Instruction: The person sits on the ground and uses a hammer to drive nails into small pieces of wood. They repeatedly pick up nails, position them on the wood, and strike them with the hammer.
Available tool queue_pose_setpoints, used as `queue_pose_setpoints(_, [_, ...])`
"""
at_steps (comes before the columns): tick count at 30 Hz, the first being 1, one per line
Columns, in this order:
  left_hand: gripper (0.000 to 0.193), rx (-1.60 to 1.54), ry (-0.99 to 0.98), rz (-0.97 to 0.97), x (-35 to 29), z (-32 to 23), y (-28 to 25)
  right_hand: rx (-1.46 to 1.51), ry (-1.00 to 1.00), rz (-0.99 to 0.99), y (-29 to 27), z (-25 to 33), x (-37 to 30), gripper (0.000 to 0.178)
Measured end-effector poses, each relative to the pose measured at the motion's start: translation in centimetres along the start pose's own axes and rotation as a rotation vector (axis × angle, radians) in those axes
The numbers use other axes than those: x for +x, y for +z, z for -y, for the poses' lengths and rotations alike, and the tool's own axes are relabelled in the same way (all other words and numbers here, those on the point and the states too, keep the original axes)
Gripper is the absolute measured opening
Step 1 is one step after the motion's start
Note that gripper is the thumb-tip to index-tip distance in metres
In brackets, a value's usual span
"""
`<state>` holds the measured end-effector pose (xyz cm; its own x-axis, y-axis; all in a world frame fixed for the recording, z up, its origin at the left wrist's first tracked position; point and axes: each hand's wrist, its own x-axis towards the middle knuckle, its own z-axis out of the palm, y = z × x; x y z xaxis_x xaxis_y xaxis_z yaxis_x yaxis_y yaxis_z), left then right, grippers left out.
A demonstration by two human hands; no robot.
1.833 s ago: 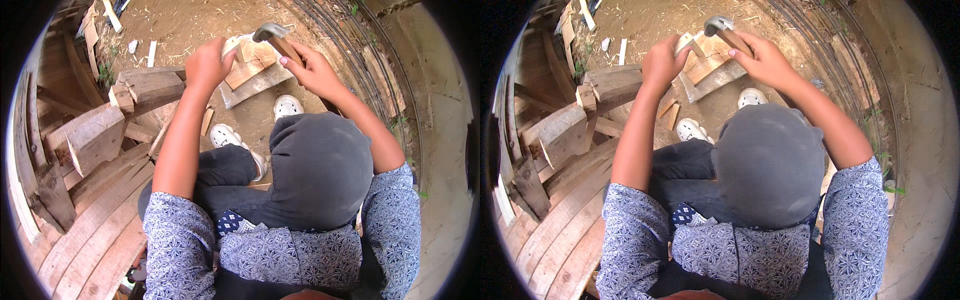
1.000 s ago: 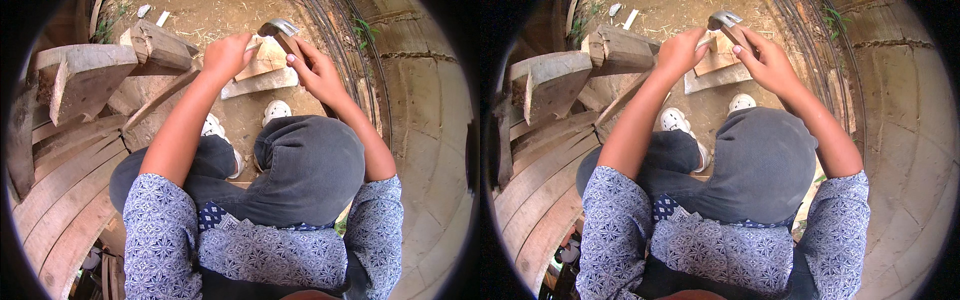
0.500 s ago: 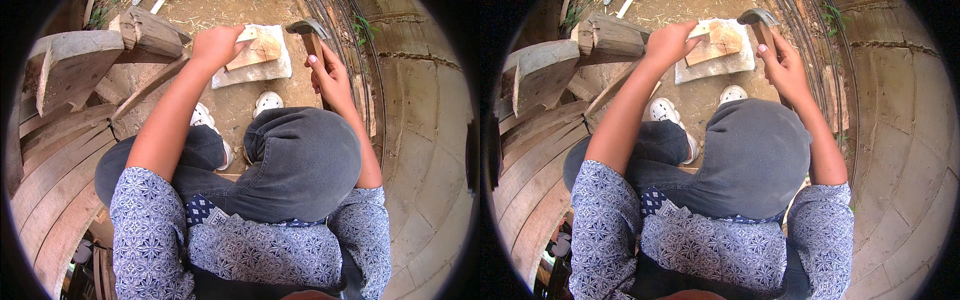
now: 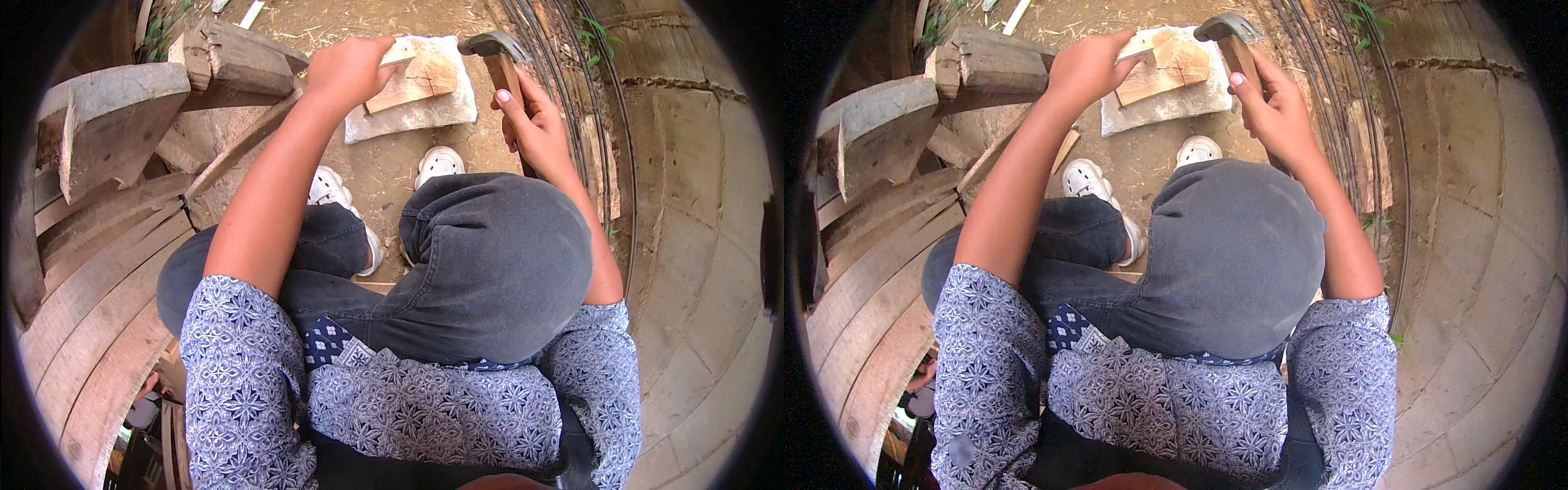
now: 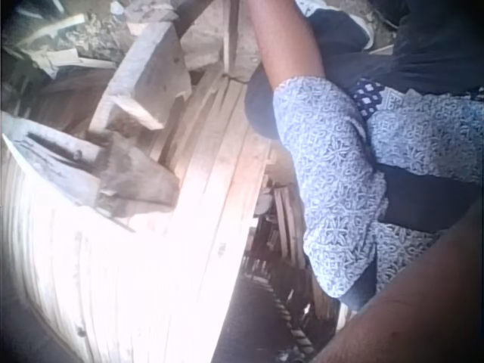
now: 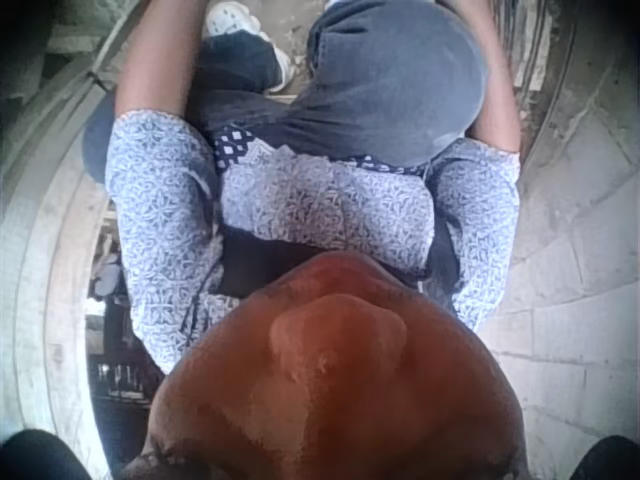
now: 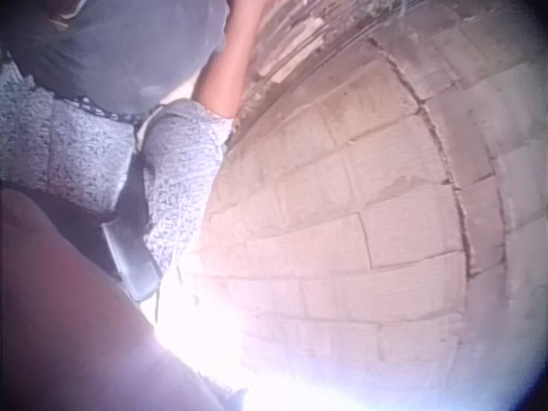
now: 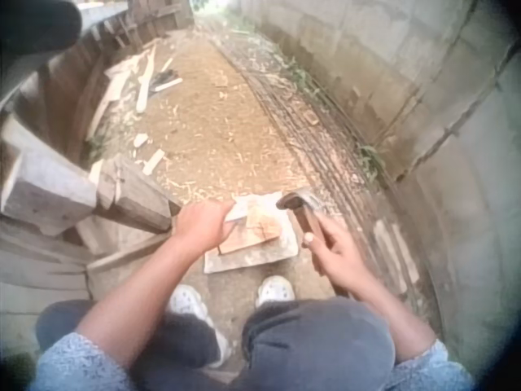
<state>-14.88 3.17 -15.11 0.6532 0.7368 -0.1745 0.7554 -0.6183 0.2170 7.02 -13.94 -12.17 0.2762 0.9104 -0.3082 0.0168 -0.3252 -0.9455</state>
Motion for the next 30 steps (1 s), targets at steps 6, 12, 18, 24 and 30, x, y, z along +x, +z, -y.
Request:
queue_pose_setpoints(6, [0.039, -0.547, 0.336, -0.150, 0.9, 0.1, -2.2, -0.037, -0.098, -0.086, -0.4, -0.4, 0.4, 0.072])
queue_pose_setpoints(12, [0.035, -0.974, 0.374, 0.015, 0.8, -3.6, -9.6, 0.053, -0.415, -0.247, -2.3, 3.3, -0.1, 0.081])
queue_pose_setpoints(18, [0.038, -1.117, 0.488, 0.046, -0.2, -5.5, -12.3, 0.228, -0.397, -0.320, -3.3, 7.2, -3.8, 0.080])
queue_pose_setpoints(24, [0.072, -1.205, 0.537, -0.063, -1.0, -7.9, -13.7, 0.263, -0.626, -0.378, -3.8, 9.3, -5.8, 0.086])
queue_pose_setpoints(30, [0.074, -1.329, 0.564, -0.075, -0.8, -7.7, -13.4, 0.118, -0.847, -0.382, -3.9, 10.8, -5.8, 0.068])
